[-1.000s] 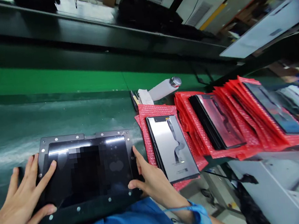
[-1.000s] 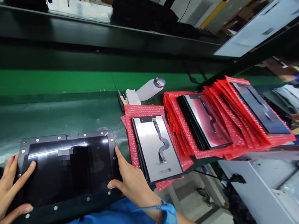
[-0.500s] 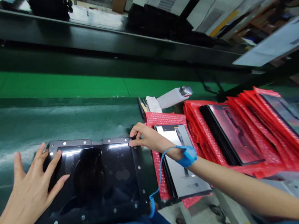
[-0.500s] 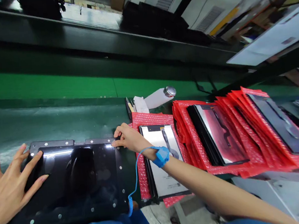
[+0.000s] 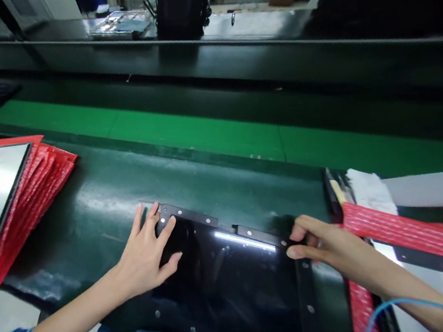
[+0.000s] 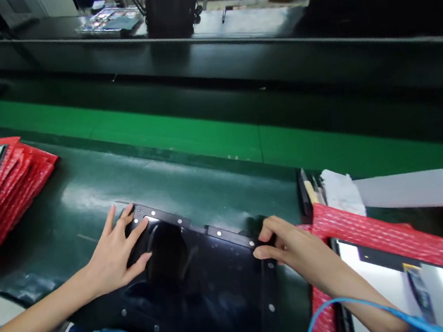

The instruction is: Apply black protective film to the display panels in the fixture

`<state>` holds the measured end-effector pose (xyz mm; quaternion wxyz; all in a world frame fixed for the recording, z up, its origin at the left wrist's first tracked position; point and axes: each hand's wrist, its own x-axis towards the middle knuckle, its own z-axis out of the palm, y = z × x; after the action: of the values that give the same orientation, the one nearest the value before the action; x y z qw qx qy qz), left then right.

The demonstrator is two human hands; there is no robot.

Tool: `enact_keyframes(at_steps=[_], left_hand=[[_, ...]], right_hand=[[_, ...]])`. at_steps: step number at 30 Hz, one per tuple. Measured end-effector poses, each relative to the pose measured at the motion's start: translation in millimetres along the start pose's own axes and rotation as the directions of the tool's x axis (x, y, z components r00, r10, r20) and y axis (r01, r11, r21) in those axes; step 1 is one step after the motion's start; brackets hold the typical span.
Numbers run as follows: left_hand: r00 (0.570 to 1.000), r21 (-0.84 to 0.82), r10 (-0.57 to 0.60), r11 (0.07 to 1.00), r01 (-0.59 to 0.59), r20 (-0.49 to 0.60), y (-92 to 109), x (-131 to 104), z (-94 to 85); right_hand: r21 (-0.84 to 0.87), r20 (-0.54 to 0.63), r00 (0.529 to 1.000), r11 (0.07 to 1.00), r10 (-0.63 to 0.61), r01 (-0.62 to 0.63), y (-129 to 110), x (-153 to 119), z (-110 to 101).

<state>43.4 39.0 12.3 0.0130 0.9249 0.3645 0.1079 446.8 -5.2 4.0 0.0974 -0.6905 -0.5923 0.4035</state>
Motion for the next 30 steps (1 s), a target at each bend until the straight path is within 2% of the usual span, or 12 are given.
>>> enact_keyframes(at_steps=[3, 7, 10, 12, 14, 16, 20, 24, 27, 30], left_hand=[[0.999, 0.063, -0.02, 0.998, 0.019, 0.025, 1, 3, -1.1], [0.999, 0.063, -0.037, 0.997, 0.036, 0.011, 0, -1, -0.6], [0.998, 0.002, -0.063, 0.998, 0.063, 0.026, 2, -16, -0.3], [0.996, -0.041, -0.081, 0.996, 0.083, 0.04, 8, -31, -0.3], [0.994, -0.063, -0.099, 0.993, 0.101, 0.037, 18, -46, 0.4], [0.992, -0.048, -0.13, 0.99, 0.13, 0.011, 28, -58, 2.2], [0.98, 0.016, -0.189, 0.982, 0.19, -0.062, 40, -65, 7.2], [0.972, -0.001, -0.211, 0.977, 0.213, -0.106, 42, -63, 8.8], [0.97, -0.064, -0.225, 0.973, 0.22, -0.088, 39, -64, 8.2], [0.976, -0.191, -0.212, 0.961, 0.197, -0.059, 33, -64, 8.8]], right_hand=[[-0.034, -0.208, 0.977, 0.998, -0.056, 0.05, 3, -14, 14], [-0.242, -0.417, 0.884, 0.963, -0.211, 0.116, -20, -35, 27], [-0.39, -0.474, 0.785, 0.894, -0.399, 0.218, -54, -45, 35], [-0.398, -0.429, 0.756, 0.854, -0.495, 0.334, -75, -45, 43], [-0.385, -0.342, 0.757, 0.818, -0.557, 0.428, -89, -42, 53], [-0.408, -0.273, 0.758, 0.785, -0.593, 0.467, -98, -36, 63], [-0.389, -0.239, 0.76, 0.777, -0.604, 0.496, -102, -26, 73], [-0.124, -0.282, 0.808, 0.855, -0.517, 0.503, -103, -16, 64], [0.091, -0.229, 0.861, 0.87, -0.455, 0.484, -106, -13, 51], [0.203, -0.168, 0.889, 0.868, -0.425, 0.453, -114, -18, 41]])
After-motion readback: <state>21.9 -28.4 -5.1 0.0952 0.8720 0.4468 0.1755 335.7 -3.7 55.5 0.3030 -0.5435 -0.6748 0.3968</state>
